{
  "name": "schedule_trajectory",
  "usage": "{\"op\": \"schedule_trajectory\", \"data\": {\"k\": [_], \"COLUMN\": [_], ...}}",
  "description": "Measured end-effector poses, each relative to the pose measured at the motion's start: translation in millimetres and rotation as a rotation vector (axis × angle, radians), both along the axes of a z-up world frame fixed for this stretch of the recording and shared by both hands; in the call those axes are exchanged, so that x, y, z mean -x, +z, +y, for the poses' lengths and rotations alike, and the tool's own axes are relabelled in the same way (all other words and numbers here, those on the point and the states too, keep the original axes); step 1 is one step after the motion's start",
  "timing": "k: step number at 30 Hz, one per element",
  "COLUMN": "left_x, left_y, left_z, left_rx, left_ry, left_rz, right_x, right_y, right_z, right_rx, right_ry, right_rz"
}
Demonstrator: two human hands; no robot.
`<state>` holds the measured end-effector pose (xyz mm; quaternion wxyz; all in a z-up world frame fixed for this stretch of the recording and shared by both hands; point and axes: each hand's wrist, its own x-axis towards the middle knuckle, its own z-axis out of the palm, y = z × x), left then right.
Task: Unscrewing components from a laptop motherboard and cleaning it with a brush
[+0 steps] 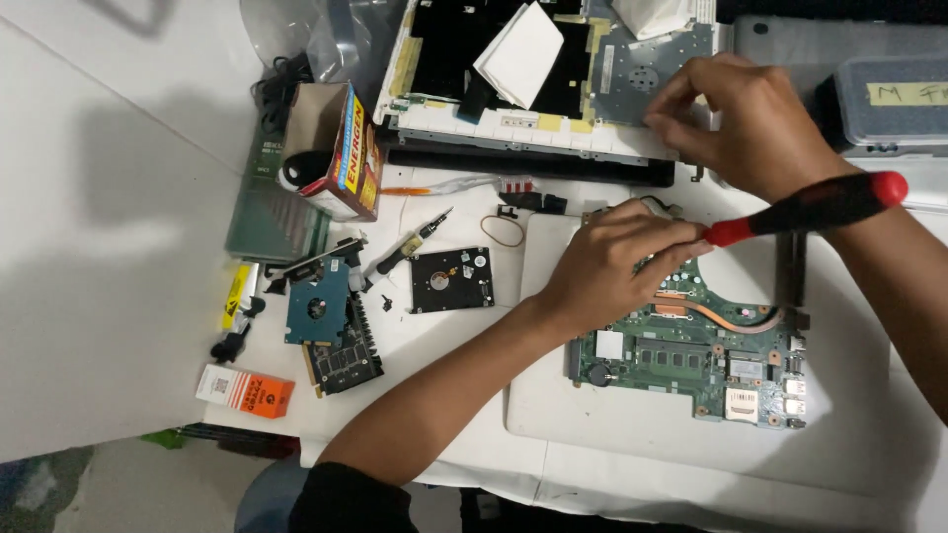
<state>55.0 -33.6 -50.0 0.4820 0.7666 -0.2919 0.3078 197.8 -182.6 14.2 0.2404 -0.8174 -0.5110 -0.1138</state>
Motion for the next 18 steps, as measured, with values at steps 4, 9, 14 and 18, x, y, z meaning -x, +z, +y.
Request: {"op": "schedule_trajectory", "data": {"k": [4, 9, 14, 18], "left_x": [0, 0, -1, -1], "left_y": [-6, -8, -8, -8], "left_z": [-1, 1, 0, 0], "left_rx": [-0.011, -0.002, -0.001, 0.01], "left_ry": [0.007, -0.006, 0.004, 0.003], "left_rz": [-0.026, 0.036, 0.034, 0.045], "right_x": [2, 2, 0, -6], "right_y": [5, 6, 10, 6], "right_z": [14, 22, 21, 19], "right_rx": [0.014, 0.062, 0.106, 0.184], "right_ry": [0.048, 0.077, 0.11, 0.07], "right_rz": [0.037, 0.007, -0.019, -0.047]}}
